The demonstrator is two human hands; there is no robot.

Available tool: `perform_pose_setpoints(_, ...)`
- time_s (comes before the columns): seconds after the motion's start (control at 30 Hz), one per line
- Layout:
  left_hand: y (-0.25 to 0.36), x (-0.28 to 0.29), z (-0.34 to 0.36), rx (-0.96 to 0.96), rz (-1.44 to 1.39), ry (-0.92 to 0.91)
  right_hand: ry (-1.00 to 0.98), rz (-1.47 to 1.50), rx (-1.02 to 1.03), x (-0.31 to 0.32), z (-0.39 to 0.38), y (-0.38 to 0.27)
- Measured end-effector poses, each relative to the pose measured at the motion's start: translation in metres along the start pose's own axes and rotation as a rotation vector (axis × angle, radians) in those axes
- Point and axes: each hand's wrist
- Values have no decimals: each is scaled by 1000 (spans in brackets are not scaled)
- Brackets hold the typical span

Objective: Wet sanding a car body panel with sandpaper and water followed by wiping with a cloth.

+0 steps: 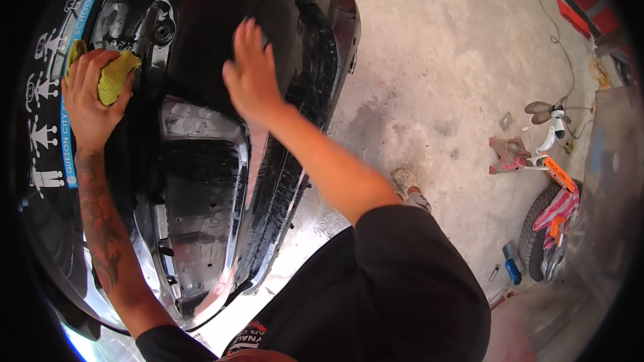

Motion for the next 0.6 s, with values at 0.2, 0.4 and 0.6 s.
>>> perform_pose_setpoints(0.2, -2, -2, -6, 55, -11, -51, -160, 81, -113, -12, -52, -23)
perform_pose_setpoints(0.4, 3, -1, 0, 12, 11, -7, -33, 31, -76, 6, 5, 19)
perform_pose_setpoints(0.6, 1, -6, -4, 24, -9, -8, -57, 8, -134, -14, -49, 5)
Point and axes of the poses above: each hand's wrist, its own z-axis towards the middle knuckle, its own x-axis out of the back of the hand, y = z × x, and after that the axes turned 12 degrees about -z, right-handed
